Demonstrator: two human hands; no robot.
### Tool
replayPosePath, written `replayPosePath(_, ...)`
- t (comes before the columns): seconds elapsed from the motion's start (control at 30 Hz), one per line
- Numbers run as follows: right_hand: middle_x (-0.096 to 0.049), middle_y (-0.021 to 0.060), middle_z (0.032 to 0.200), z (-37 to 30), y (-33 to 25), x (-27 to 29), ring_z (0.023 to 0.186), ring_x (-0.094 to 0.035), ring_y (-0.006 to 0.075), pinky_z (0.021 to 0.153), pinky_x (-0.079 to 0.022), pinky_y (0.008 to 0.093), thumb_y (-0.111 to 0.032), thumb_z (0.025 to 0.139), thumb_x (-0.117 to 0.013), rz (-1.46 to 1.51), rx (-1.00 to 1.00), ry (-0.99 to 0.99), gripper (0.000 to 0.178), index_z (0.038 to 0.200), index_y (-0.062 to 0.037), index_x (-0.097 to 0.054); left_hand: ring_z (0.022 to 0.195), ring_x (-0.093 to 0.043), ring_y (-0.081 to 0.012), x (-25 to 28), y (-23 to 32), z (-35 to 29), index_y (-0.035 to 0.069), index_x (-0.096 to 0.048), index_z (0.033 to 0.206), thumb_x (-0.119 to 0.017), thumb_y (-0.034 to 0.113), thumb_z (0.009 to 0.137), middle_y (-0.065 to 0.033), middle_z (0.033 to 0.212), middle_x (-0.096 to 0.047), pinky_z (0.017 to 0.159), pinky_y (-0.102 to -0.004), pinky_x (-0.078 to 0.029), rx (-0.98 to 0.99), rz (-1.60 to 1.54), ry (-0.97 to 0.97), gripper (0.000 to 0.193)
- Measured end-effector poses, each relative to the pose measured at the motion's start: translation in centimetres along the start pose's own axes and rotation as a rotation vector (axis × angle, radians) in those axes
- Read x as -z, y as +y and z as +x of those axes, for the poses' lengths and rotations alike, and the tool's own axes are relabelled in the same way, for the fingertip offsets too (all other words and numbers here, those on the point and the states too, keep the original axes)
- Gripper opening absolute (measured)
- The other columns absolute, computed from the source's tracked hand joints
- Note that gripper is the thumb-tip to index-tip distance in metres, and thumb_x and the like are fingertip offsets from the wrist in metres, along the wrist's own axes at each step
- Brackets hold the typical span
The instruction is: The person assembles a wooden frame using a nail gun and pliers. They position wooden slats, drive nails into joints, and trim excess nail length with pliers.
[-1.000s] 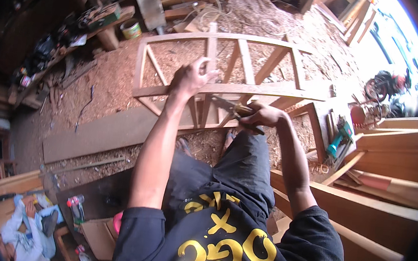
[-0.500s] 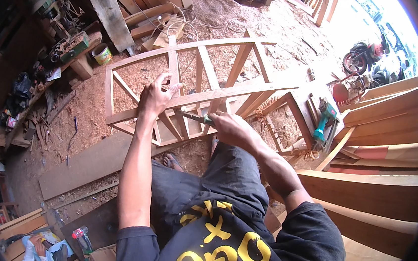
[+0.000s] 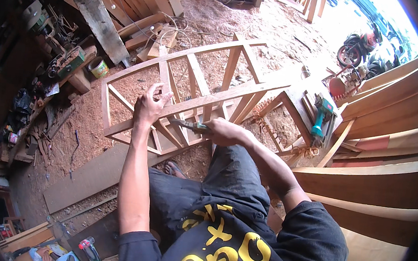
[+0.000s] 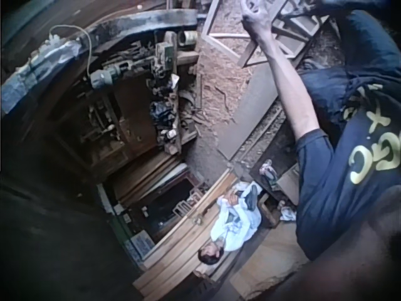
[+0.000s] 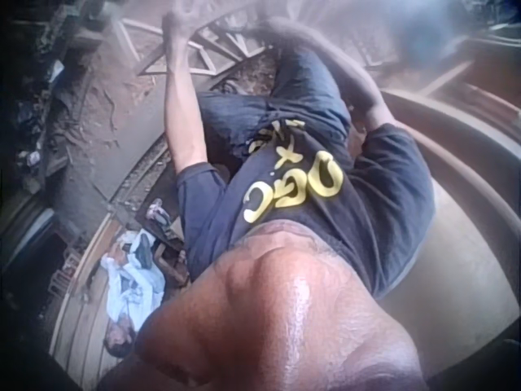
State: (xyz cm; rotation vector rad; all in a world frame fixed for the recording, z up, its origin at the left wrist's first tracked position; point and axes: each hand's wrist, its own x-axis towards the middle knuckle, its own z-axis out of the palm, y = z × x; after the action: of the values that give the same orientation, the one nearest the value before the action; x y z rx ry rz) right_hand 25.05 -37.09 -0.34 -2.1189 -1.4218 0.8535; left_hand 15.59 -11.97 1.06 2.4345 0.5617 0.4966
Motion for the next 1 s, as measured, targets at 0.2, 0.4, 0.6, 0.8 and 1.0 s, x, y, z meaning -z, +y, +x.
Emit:
replayPosePath(0.2,-0.066,0.0253,0.080,0.3,-1.6,-0.5,0.077,-0.068,0.0381,0.071,-0.055,0.0489,0.002,0.080,-0.051,-0.236,0.058,0.031,0.018,0.095,0.0051,-0.061,0.091,-0.073,-0.0274,-0.6,-2.8,0.1,0.012,-0.064,0.120,-0.070,0.048,0.087,-0.0147,0.100,-0.074,0.075,-0.0383,-0.058,-0.042,-0.112,0.020,0.050)
replayPosePath(0.4,-0.066,0.0222,0.083,-0.5,-1.3,-0.7,0.080,-0.066,0.0408,0.073,-0.050,0.0482,-0.014,0.090,-0.059,-0.024,0.008,0.103,0.019,0.103,-0.0007,-0.063,0.103,-0.070,-0.0320,-0.2,-1.1,0.2,0.012,-0.062,0.125,-0.070,0.054,0.085,-0.0197,0.111,-0.070,0.085,-0.0406,-0.057,0.005,-0.034,-0.028,0.058)
replayPosePath(0.6,-0.066,0.0256,0.089,0.2,-0.3,-1.7,0.088,-0.064,0.0435,0.076,-0.049,0.0503,-0.018,0.094,-0.057,-0.043,0.051,0.177,0.022,0.106,0.0001,-0.063,0.100,-0.071,-0.0335,-0.2,-2.0,0.0,0.012,-0.062,0.124,-0.067,0.057,0.086,-0.0196,0.111,-0.070,0.083,-0.0428,-0.058,-0.017,-0.019,-0.005,0.060)
replayPosePath(0.8,-0.068,0.0243,0.084,-0.1,-2.5,1.5,0.081,-0.068,0.0381,0.070,-0.051,0.0481,-0.019,0.097,-0.054,-0.068,-0.014,0.024,0.023,0.104,0.0002,-0.065,0.096,-0.072,-0.0328,0.3,-0.4,-0.7,0.012,-0.061,0.125,-0.067,0.057,0.086,-0.0184,0.109,-0.071,0.082,-0.0428,-0.058,0.011,-0.018,-0.040,0.059)
replayPosePath(1.0,-0.067,0.0087,0.072,1.4,-4.2,5.5,0.064,-0.064,0.0165,0.059,-0.049,0.0369,-0.026,0.095,-0.063,-0.026,-0.124,-0.317,0.027,0.100,-0.0005,-0.068,0.091,-0.073,-0.0304,0.5,-0.6,-0.8,0.014,-0.062,0.125,-0.065,0.056,0.088,-0.0168,0.103,-0.073,0.075,-0.0402,-0.058,0.032,0.001,-0.046,0.056)
